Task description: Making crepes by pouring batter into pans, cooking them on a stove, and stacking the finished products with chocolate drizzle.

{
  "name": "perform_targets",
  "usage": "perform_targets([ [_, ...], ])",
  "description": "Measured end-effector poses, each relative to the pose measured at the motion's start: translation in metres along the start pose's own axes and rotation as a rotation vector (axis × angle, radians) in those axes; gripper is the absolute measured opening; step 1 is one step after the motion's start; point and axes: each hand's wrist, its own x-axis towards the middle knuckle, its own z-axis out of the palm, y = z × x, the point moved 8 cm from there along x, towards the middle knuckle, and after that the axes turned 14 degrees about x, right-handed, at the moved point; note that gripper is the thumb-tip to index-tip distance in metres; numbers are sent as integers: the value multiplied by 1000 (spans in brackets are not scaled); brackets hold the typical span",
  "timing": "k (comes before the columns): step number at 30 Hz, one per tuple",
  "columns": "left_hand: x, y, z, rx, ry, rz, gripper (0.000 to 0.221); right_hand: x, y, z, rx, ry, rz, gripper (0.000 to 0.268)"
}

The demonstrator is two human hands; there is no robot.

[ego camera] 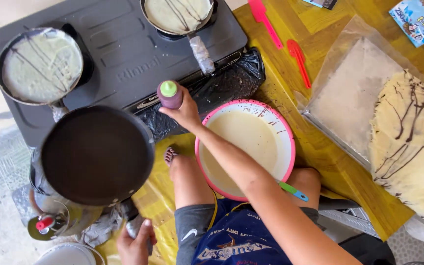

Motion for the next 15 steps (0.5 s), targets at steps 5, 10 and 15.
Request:
perform_targets([
  [5,-29,35,55,167,-257,-163,28,-29,-49,-86,492,-129,132,89],
  [10,-48,35,149,176,-637,-92,37,-108,-167,-198,-686,-637,655,100],
  [15,-72,-18,257,171,-958,-97,35,-194,-111,-287,-1270,-968,747,102],
])
